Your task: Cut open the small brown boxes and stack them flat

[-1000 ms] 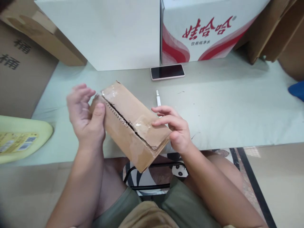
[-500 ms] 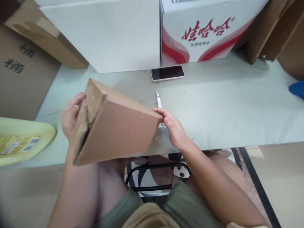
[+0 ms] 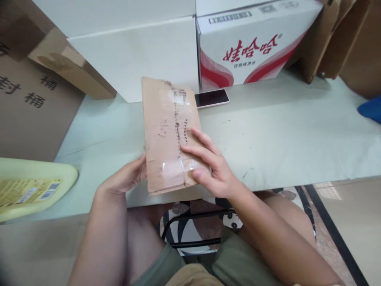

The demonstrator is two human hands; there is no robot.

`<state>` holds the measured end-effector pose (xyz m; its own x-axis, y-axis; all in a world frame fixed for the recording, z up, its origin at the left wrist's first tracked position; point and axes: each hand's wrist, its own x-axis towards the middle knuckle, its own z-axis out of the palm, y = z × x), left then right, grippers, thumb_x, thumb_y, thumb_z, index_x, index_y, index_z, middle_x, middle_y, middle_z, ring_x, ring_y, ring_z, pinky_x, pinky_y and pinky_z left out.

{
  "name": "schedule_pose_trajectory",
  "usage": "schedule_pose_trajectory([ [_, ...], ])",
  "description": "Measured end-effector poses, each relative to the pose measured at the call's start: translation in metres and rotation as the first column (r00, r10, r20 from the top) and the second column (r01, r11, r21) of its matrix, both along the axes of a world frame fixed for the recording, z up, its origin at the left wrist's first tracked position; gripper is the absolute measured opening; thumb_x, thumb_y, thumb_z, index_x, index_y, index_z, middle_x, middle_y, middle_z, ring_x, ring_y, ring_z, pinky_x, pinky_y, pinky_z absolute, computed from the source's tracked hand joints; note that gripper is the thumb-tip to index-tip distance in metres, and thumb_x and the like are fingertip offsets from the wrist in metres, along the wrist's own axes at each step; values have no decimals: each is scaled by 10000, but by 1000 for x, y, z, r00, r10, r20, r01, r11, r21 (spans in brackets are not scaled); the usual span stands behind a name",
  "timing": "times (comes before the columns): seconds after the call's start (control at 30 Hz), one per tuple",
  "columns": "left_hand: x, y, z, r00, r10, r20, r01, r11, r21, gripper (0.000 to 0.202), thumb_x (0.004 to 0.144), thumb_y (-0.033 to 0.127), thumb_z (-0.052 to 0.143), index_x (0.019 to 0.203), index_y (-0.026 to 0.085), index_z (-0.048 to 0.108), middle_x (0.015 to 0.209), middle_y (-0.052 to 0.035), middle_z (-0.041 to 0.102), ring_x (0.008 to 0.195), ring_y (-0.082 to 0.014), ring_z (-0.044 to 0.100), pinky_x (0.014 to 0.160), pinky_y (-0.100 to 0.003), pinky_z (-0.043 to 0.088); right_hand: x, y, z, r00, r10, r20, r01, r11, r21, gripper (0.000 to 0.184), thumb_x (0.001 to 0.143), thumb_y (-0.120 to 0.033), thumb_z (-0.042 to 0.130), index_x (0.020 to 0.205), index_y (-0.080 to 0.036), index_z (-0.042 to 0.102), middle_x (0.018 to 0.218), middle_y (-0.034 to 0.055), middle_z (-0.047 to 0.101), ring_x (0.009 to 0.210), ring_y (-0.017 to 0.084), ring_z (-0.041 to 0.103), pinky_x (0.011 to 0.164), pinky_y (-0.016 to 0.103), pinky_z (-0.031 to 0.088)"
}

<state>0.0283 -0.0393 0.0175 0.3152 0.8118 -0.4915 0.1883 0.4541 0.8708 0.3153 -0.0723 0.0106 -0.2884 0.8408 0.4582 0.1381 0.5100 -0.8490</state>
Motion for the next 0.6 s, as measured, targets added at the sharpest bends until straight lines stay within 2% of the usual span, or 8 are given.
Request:
schedule_pose_trajectory([
  [0.1,-4,-5,5,969,-244,30,244,938,-247,637,757,831,620,829,206,721,799,-119,789,673,-252,731,526,-295,426,3,-1,1,994,-54,-97,51,998,-33,482,995,-639,503,1325,-342,692,1663,8,426,1580,327,344,1294,585,314],
  [0.2,-5,-7,10,946,-309,-95,272,919,-285,506,785,685,628,778,186,704,771,-111,783,571,-220,693,474,-262,258,4,1,0,990,-16,-141,10,999,-44,467,989,-657,511,1266,-339,712,1614,26,486,1530,325,421,1257,575,372],
  [0.27,-4,-6,9,949,-216,-231,171,965,-198,374,801,542,625,726,180,681,676,-70,732,494,-171,613,479,-260,256,2,3,-3,993,47,-109,-50,998,-24,425,985,-614,565,1254,-321,713,1592,55,507,1494,320,470,1228,559,415],
  [0.33,-3,-3,4,949,38,-314,-45,999,-16,282,809,453,621,719,187,653,590,-20,642,461,-138,522,484,-262,287,-1,4,-5,992,107,-63,-108,994,-12,413,969,-577,620,1267,-305,705,1597,80,500,1486,321,484,1207,548,442],
  [0.37,-4,0,0,928,213,-307,-191,976,101,257,820,440,618,742,196,643,567,4,591,462,-131,488,486,-262,300,-3,4,-6,989,140,-44,-141,990,-14,421,960,-567,640,1280,-300,698,1611,87,486,1493,324,477,1204,544,447],
  [0.47,-6,12,-12,784,620,-35,-561,731,388,315,862,542,603,950,242,640,688,9,583,598,-148,562,546,-259,409,-9,0,-8,971,240,-21,-240,970,-37,464,941,-553,677,1335,-309,665,1674,90,410,1537,321,428,1214,528,439],
  [0.53,-6,19,-18,742,635,213,-640,578,506,493,814,669,638,1141,301,608,993,-38,673,895,-192,680,715,-295,535,-11,-2,-9,959,282,-26,-283,958,-48,480,940,-539,688,1368,-326,639,1710,77,353,1565,311,388,1225,518,427],
  [0.6,-6,24,-22,798,523,300,-574,506,644,674,743,770,671,1265,358,561,1338,-69,619,1242,-265,632,947,-390,562,-11,-3,-9,956,293,-26,-295,954,-61,482,947,-542,678,1382,-340,626,1727,62,321,1579,306,365,1232,518,420],
])
